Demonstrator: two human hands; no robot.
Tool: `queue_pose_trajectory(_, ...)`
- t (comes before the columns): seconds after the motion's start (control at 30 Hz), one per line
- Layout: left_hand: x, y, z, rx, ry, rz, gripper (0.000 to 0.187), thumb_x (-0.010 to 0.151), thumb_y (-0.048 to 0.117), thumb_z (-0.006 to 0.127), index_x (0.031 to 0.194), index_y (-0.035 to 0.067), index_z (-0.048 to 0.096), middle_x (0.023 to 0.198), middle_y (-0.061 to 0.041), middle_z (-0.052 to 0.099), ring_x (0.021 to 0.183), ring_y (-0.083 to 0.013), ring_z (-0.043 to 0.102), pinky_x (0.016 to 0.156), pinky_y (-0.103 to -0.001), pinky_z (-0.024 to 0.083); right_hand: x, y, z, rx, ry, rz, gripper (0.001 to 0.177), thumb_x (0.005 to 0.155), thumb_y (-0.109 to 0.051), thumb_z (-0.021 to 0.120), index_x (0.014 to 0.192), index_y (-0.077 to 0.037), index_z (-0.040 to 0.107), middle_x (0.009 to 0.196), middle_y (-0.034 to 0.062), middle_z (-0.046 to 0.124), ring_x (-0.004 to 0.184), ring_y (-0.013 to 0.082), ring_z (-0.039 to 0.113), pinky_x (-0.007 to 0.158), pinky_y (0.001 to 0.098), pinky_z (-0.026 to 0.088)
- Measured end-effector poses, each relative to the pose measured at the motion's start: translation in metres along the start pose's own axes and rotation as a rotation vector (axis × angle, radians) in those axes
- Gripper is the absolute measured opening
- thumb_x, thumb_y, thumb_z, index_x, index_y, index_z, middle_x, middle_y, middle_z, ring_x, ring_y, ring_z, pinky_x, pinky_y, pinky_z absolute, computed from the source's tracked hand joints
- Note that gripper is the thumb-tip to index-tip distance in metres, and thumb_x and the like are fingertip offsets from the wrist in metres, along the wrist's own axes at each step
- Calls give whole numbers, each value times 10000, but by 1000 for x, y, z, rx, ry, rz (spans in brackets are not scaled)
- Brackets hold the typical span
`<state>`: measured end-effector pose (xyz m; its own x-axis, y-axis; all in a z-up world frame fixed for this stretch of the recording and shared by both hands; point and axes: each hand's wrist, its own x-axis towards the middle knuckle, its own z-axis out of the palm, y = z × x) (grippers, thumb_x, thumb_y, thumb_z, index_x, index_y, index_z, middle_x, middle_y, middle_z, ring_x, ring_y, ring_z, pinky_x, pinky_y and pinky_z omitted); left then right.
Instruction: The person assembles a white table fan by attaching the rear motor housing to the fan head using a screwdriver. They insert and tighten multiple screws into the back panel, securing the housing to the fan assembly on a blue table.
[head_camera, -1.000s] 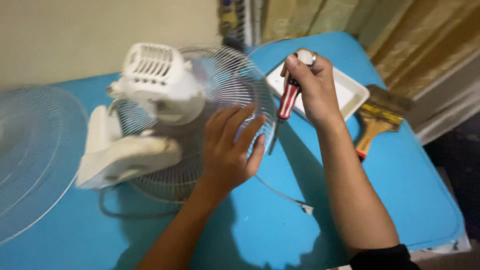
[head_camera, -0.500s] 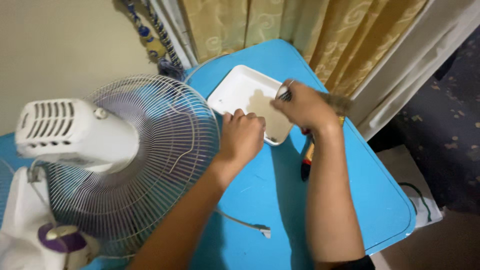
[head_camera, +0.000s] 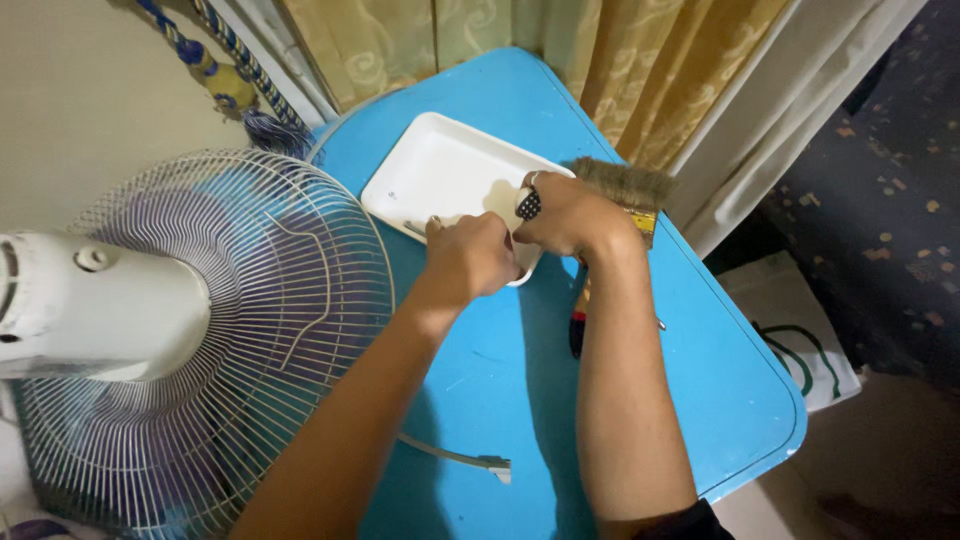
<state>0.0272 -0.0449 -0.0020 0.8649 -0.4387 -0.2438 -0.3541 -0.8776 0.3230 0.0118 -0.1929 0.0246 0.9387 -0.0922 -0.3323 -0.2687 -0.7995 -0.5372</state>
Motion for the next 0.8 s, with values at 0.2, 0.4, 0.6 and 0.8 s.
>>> queue_pose_trajectory(0.2, 0, -8, 9, -11, 53, 15, 129, 835, 221, 670, 850, 188, 794, 893, -116, 775, 922, -321, 743, 1019, -547, 427, -3, -3, -1, 23, 68, -27, 808, 667, -256, 890, 1372, -29, 566, 1180, 214, 691, 1022, 342, 692, 861, 391, 553)
queue_pose_trajectory(0.4, -6, -30, 5, -409, 294, 267, 79, 770, 133, 728, 843, 111, 748, 844, -101, 788, 826, -305, 751, 749, -430, 570, -18, -15, -12, 66, 39, -59, 739, 712, -247, 850, 1361, -44, 562, 1061, 171, 726, 867, 284, 728, 664, 401, 587)
queue_pose_trajectory(0.6, -18, -40, -6, -866, 533, 339, 232, 870, 12, 743, 1043, 21, 589, 848, -141, 755, 779, -193, 758, 681, -299, 583, -26, -28, -16, 339, 69, -222, 342, 793, -189, 796, 1080, -88, 641, 786, 34, 656, 646, 133, 599, 543, 308, 505)
queue_pose_trajectory(0.8, -53, -48, -33, -929, 702, 287, 209, 902, 26, 748, 1032, 29, 584, 861, -119, 762, 786, -149, 757, 683, -279, 583, -27, -53, -7, 562, 34, -415, 296, 855, -149, 792, 1082, -83, 613, 820, -5, 664, 693, 74, 573, 566, 271, 482)
